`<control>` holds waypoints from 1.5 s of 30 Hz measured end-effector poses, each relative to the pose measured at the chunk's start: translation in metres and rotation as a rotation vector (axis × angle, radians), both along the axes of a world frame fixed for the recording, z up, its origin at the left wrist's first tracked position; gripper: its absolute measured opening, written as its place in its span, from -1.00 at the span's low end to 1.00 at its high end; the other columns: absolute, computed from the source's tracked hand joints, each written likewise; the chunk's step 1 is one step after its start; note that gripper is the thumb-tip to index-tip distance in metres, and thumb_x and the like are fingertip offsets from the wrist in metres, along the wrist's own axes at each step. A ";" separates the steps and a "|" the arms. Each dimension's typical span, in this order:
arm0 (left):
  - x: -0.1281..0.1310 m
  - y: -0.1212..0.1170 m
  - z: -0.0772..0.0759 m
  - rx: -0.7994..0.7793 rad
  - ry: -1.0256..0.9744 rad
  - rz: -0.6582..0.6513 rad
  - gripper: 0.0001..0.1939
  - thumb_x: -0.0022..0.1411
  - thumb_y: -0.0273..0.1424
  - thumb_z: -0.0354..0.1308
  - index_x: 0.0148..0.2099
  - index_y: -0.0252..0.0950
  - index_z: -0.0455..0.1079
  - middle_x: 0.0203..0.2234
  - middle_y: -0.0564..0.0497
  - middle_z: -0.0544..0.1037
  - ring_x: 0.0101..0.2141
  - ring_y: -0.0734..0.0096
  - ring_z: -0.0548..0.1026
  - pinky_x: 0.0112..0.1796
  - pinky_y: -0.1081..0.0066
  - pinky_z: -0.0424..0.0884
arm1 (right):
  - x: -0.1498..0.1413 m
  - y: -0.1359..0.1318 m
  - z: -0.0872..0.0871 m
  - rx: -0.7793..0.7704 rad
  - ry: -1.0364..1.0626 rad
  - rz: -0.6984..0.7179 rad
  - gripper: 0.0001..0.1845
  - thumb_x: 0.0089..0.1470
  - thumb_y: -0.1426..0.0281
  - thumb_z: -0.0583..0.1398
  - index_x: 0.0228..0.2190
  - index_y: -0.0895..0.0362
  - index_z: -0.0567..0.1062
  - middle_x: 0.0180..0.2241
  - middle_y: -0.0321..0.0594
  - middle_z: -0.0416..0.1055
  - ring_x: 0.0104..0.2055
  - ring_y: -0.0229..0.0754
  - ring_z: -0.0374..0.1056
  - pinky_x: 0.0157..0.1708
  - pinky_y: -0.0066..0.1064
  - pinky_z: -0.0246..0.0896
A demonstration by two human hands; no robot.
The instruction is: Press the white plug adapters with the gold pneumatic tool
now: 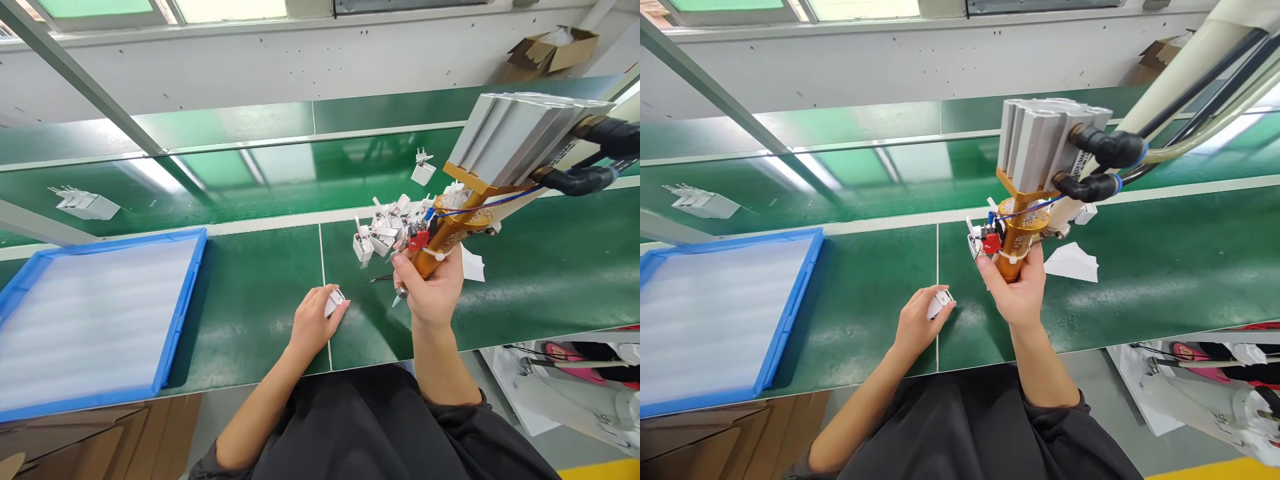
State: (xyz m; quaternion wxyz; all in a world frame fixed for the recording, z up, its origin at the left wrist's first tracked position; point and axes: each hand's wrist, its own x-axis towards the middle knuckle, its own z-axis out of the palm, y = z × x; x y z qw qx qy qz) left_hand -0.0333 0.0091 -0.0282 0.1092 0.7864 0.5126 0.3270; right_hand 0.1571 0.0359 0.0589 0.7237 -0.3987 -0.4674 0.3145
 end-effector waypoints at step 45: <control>0.019 0.090 0.031 -0.272 0.077 -0.319 -0.09 0.19 -0.32 0.30 0.46 -0.07 -0.09 0.27 -0.10 0.35 0.09 0.13 0.48 0.09 0.22 0.41 | 0.038 -0.008 -0.013 -0.089 0.052 0.024 -0.70 0.02 0.44 0.34 -0.20 0.05 0.43 -0.36 -0.33 0.54 -0.65 -0.43 0.27 -0.71 -0.58 0.25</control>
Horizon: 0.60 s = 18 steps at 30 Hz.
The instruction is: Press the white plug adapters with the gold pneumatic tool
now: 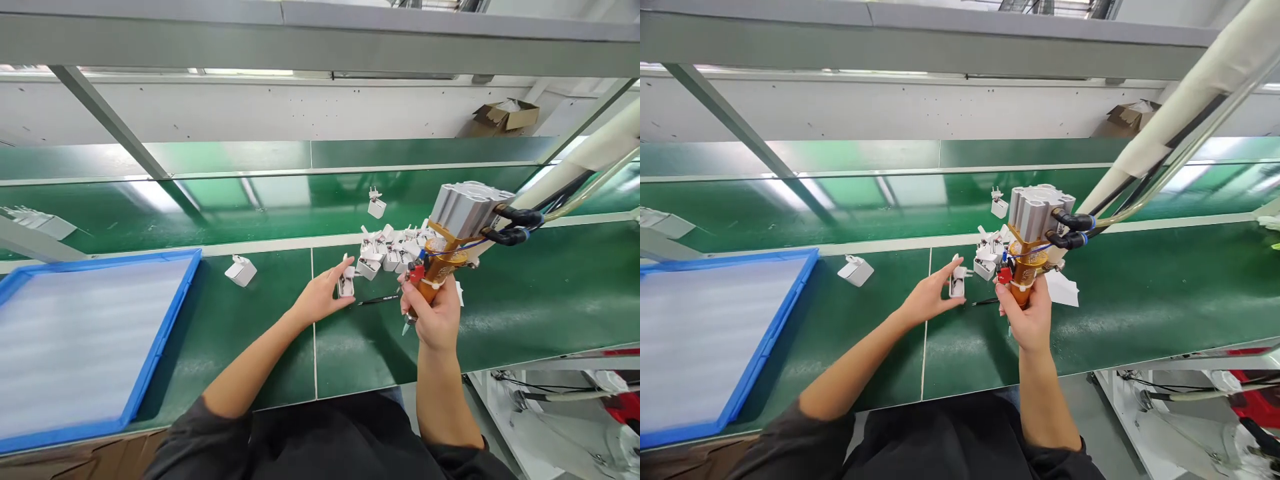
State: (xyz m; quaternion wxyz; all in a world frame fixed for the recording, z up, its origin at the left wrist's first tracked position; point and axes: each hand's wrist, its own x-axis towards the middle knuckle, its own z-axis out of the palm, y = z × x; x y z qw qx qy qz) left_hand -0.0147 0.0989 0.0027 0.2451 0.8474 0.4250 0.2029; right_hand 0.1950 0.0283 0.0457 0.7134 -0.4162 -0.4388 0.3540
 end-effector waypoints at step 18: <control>-0.016 -0.123 -0.058 0.069 -0.161 0.353 -0.58 0.29 -0.31 0.22 0.14 -0.28 0.27 0.15 -0.28 0.43 0.18 0.01 0.42 0.07 0.13 0.46 | -0.051 -0.009 0.021 0.209 -0.094 0.147 -0.59 0.04 0.38 0.34 -0.09 0.00 0.35 -0.48 -0.42 0.40 -0.64 -0.39 0.21 -0.66 -0.50 0.18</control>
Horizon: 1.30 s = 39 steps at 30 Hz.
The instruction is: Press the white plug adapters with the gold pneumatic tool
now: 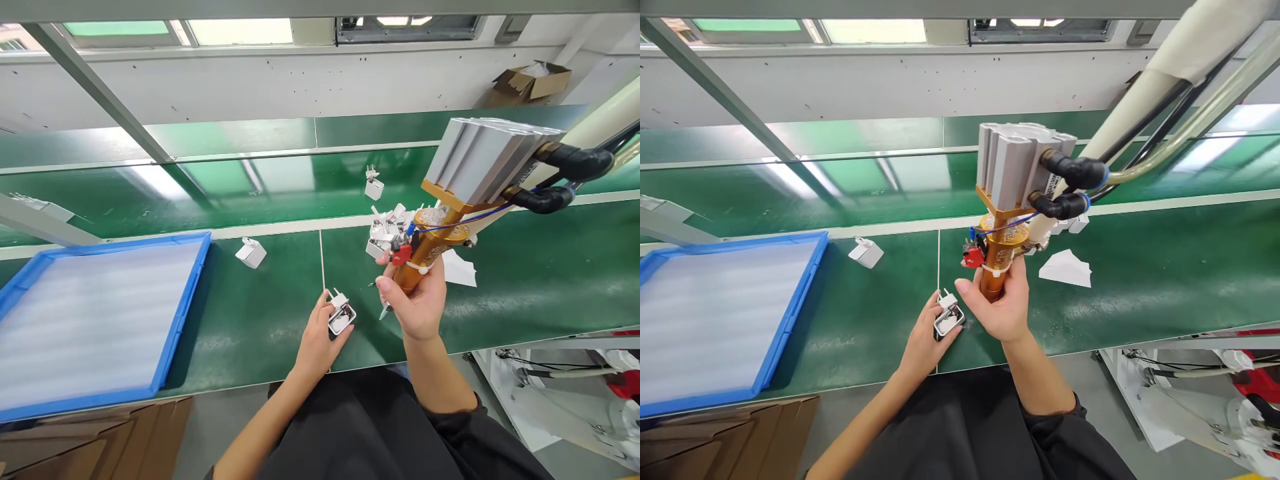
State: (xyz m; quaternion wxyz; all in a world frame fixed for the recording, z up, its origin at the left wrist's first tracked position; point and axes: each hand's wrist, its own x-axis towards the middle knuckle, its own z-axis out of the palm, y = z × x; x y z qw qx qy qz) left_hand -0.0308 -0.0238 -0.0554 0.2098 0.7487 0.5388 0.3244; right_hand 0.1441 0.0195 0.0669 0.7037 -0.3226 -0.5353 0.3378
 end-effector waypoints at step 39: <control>0.017 0.016 0.048 -0.248 -0.197 -0.126 -0.69 0.17 -0.27 0.24 -0.05 -0.25 0.45 -0.37 0.03 0.61 -0.44 0.35 0.53 -0.39 0.40 0.47 | -0.026 0.000 0.016 0.018 -0.072 -0.103 -0.59 -0.03 0.37 0.37 -0.27 -0.01 0.25 -0.53 -0.51 0.36 -0.67 -0.36 0.19 -0.46 -0.31 0.35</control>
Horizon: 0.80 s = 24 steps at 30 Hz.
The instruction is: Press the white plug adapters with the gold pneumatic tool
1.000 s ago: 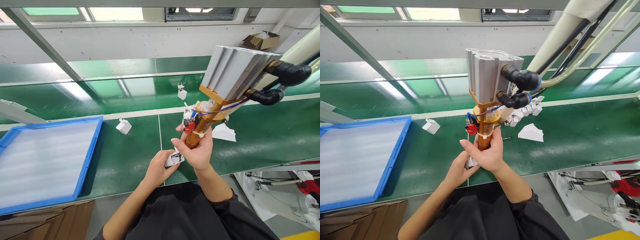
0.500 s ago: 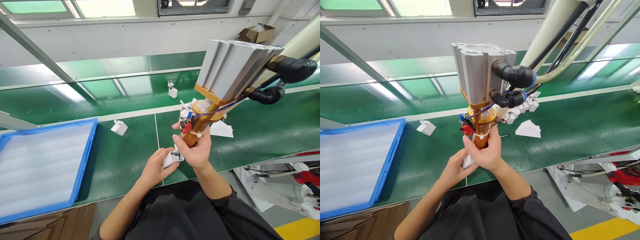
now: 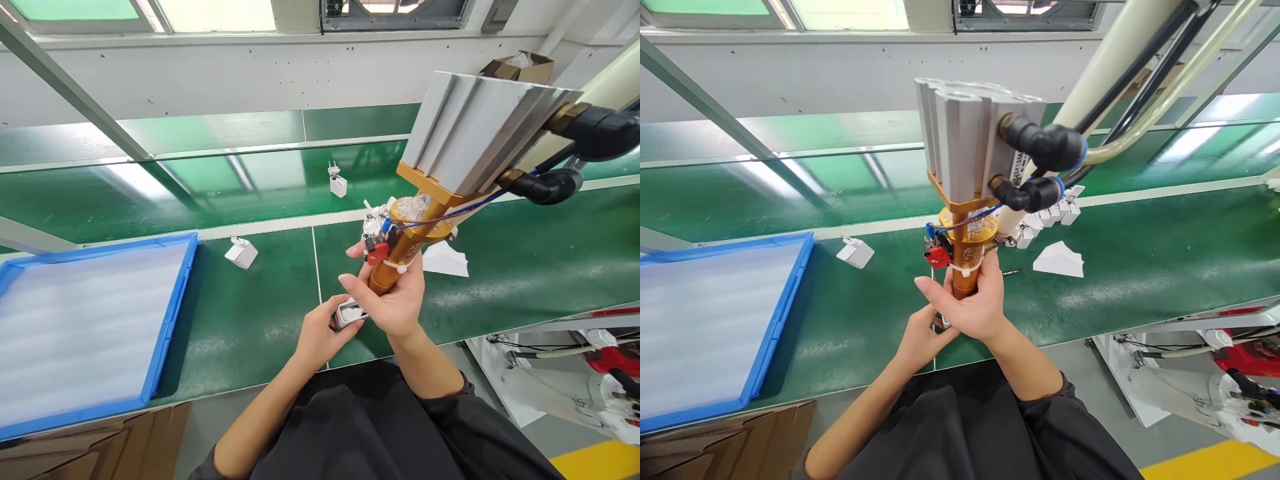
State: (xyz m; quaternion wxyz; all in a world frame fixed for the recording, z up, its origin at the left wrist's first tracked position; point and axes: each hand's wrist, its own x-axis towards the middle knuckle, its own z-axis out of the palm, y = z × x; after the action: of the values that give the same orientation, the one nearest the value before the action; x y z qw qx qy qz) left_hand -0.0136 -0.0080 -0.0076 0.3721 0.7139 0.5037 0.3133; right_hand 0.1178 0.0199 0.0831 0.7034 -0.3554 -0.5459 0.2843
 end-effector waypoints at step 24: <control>0.019 0.004 -0.003 -0.177 -0.076 0.085 -0.68 0.10 -0.21 0.25 -0.15 -0.20 0.28 -0.37 0.07 0.60 -0.45 0.34 0.54 -0.41 0.40 0.43 | 0.005 0.004 -0.012 0.050 0.105 0.117 -0.65 0.09 0.28 0.27 -0.08 -0.03 0.36 -0.22 -0.25 0.47 -0.54 -0.33 0.31 -0.56 -0.40 0.33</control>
State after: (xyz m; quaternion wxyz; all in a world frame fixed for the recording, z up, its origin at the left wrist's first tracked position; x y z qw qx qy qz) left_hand 0.0056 -0.0037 -0.0106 0.4390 0.6439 0.5447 0.3098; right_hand 0.1230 0.0244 0.0710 0.7218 -0.2896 -0.5353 0.3294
